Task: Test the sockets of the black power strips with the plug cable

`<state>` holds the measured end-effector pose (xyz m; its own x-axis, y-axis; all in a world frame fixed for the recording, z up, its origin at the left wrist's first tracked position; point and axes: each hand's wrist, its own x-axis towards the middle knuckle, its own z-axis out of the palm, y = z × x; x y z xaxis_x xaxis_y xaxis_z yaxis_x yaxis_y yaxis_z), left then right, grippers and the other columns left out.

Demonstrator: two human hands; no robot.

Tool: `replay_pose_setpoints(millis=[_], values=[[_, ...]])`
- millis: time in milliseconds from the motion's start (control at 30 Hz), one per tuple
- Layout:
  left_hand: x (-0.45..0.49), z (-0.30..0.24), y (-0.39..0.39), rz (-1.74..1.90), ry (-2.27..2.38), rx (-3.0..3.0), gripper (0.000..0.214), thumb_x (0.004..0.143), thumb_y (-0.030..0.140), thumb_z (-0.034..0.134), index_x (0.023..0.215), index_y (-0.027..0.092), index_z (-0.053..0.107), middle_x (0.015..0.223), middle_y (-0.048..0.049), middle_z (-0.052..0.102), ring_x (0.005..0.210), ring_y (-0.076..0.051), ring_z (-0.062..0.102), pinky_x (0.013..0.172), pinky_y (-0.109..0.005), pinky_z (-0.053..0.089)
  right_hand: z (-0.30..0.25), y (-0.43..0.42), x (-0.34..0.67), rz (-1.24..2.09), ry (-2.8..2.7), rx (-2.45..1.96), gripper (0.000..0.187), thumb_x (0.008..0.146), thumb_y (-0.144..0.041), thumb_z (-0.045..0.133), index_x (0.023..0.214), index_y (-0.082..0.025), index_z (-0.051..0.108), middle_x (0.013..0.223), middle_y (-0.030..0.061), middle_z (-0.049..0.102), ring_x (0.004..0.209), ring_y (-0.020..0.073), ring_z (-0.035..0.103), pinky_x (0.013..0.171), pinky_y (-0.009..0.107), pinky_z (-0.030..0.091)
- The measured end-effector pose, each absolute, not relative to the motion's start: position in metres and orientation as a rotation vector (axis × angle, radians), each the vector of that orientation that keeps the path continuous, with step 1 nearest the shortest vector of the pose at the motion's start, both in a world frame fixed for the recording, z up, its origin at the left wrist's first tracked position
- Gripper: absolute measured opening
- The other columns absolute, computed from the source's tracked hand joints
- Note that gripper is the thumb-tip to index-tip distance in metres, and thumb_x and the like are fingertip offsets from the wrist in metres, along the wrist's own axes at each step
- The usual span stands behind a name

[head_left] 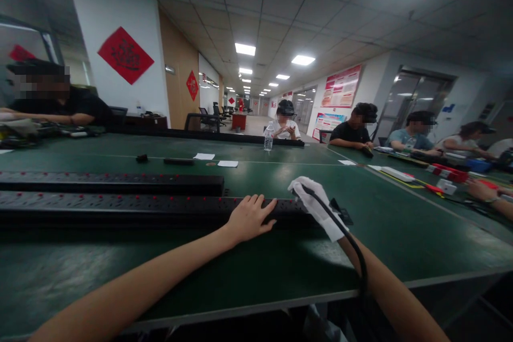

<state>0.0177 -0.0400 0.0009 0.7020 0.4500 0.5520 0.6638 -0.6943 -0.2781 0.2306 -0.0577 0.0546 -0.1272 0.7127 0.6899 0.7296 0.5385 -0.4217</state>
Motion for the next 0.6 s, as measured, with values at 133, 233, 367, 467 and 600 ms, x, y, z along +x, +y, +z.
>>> replay_pose_setpoints(millis=[133, 233, 367, 467, 600], values=[[0.018, 0.001, -0.040, -0.639, -0.862, -2.439, 0.053, 0.083, 0.047, 0.038, 0.125, 0.015, 0.043, 0.106, -0.0148, 0.055, 0.099, -0.028, 0.051, 0.078, -0.038, 0.039, 0.051, -0.036, 0.220, -0.027, -2.000, -1.366, 0.024, 0.082, -0.032, 0.042, 0.074, -0.021, 0.061, 0.073, 0.0002, 0.063, 0.068, 0.0134, 0.057, 0.063, 0.022, 0.041], [0.018, 0.002, -0.040, -0.645, -0.869, -2.457, 0.056, 0.083, 0.048, 0.038, 0.124, 0.010, 0.043, 0.104, -0.0156, 0.056, 0.097, -0.027, 0.051, 0.078, -0.038, 0.039, 0.051, -0.016, 0.209, -0.072, -2.078, -1.432, 0.016, 0.075, -0.027, 0.048, 0.066, -0.019, 0.059, 0.070, 0.0022, 0.062, 0.067, 0.0157, 0.055, 0.064, 0.024, 0.040], [0.018, 0.003, -0.040, -0.653, -0.879, -2.474, 0.059, 0.082, 0.050, 0.037, 0.122, 0.008, 0.043, 0.105, -0.0165, 0.056, 0.098, -0.028, 0.051, 0.078, -0.038, 0.039, 0.048, -0.006, 0.193, -0.012, -2.129, -1.393, 0.018, 0.074, -0.025, 0.047, 0.061, -0.018, 0.056, 0.065, 0.0024, 0.059, 0.064, 0.0156, 0.053, 0.064, 0.025, 0.039], [0.018, 0.002, -0.040, -0.671, -0.874, -2.480, 0.059, 0.082, 0.050, 0.037, 0.122, 0.007, 0.042, 0.106, -0.0172, 0.056, 0.100, -0.028, 0.051, 0.080, -0.039, 0.039, 0.046, -0.012, 0.193, 0.060, -2.173, -1.315, 0.018, 0.076, -0.028, 0.047, 0.064, -0.018, 0.056, 0.069, 0.0026, 0.059, 0.065, 0.0150, 0.053, 0.065, 0.024, 0.041], [0.018, 0.001, -0.040, -0.688, -0.872, -2.474, 0.060, 0.083, 0.049, 0.036, 0.124, 0.005, 0.041, 0.108, -0.0183, 0.056, 0.101, -0.028, 0.051, 0.081, -0.039, 0.039, 0.047, -0.019, 0.209, 0.194, -2.220, -1.195, 0.029, 0.084, -0.035, 0.037, 0.069, -0.017, 0.055, 0.070, 0.0016, 0.059, 0.065, 0.0132, 0.054, 0.064, 0.023, 0.043]])
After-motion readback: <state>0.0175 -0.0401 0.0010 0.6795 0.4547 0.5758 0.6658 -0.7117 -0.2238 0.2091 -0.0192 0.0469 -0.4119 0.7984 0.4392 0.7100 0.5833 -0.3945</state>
